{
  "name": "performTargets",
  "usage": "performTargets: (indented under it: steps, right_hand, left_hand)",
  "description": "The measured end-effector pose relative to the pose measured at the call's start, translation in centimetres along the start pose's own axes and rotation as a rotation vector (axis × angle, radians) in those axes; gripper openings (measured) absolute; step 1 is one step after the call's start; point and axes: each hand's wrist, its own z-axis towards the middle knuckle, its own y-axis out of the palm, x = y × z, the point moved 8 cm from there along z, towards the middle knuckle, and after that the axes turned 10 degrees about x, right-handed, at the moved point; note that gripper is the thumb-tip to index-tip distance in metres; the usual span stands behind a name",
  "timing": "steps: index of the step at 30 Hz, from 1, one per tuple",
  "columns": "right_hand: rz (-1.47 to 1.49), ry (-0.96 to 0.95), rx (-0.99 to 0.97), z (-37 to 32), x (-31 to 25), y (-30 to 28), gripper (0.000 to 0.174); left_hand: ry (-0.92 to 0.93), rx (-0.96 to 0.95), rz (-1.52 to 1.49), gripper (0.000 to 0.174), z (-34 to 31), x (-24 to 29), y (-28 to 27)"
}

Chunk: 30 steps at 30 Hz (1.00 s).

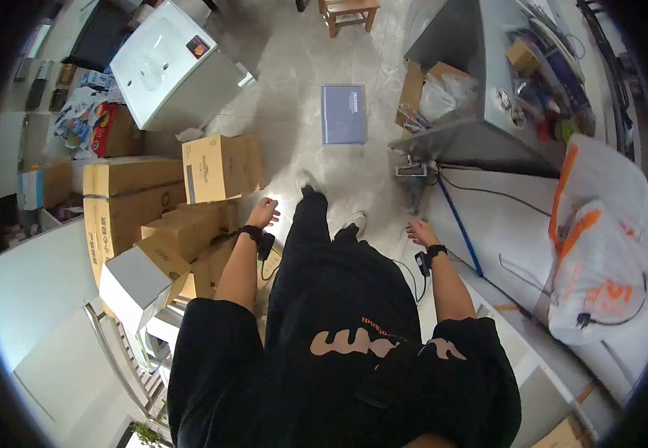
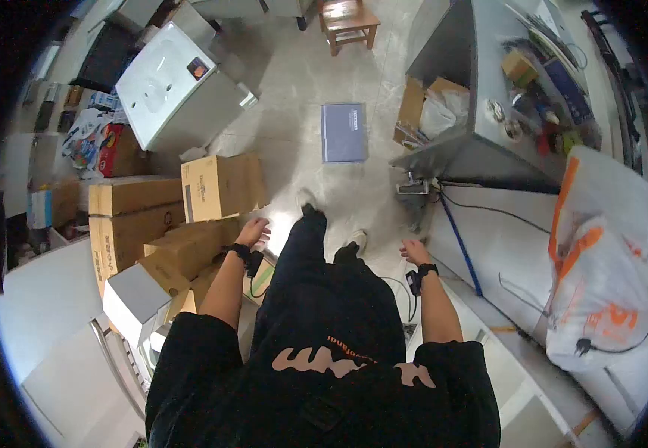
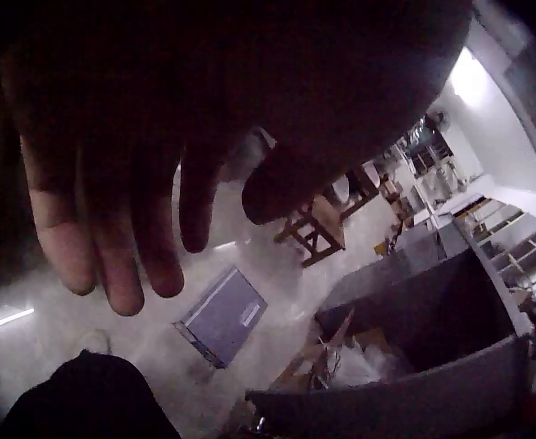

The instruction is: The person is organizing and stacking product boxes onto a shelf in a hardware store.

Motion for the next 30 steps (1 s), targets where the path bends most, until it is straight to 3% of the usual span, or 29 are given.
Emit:
performTargets:
  steps: [2,5,7,12,17,19,21,23,27,30]
  right_hand:
    - [-0.079,-0.107,0.01,0.2,-5.8,0.4,0.041]
    - [-0.09,-0.125,-0.03,4.1,-10.1,1.4,0.043]
    - [-0.206,-0.081,0.005,4.2,-15.0,2.2,0.045]
    - [-0.12,0.083,-0.155,12.0,-21.6,6.7,0.05]
    - [-0.05,0.165,-0.238,26.7,-23.0,12.6,0.058]
    - [-0.071,0.203,-0.266,32.4,-23.0,15.1,0.059]
    - [-0.145,0.191,-0.188,38.3,-22.1,16.7,0.067]
    - [-0.149,0.185,-0.144,44.0,-20.3,18.4,0.074]
    - [-0.056,0.125,0.015,52.4,-17.2,20.1,0.093]
    - [-0.062,0.095,-0.014,55.3,-16.3,21.2,0.102]
  left_hand:
    - [-0.048,-0.136,0.025,0.041,3.3,1.2,1.3]
    - [-0.135,-0.346,0.105,0.046,6.9,4.4,2.8]
    - [-0.151,-0.46,0.214,0.047,10.7,6.2,4.0]
    - [-0.254,-0.578,0.231,0.043,20.9,10.8,8.2]
    - [-0.126,-0.395,0.061,0.04,38.7,7.0,15.1]
    - [-0.088,-0.358,0.138,0.042,45.7,5.3,18.1]
    - [-0.111,-0.25,0.121,0.05,51.6,3.5,20.9]
    - [-0.058,-0.092,0.1,0.059,54.9,4.1,23.1]
    - [-0.137,-0.008,0.065,0.079,59.2,2.0,28.0]
    - [-0.199,0.027,0.012,0.082,61.1,-0.2,30.3]
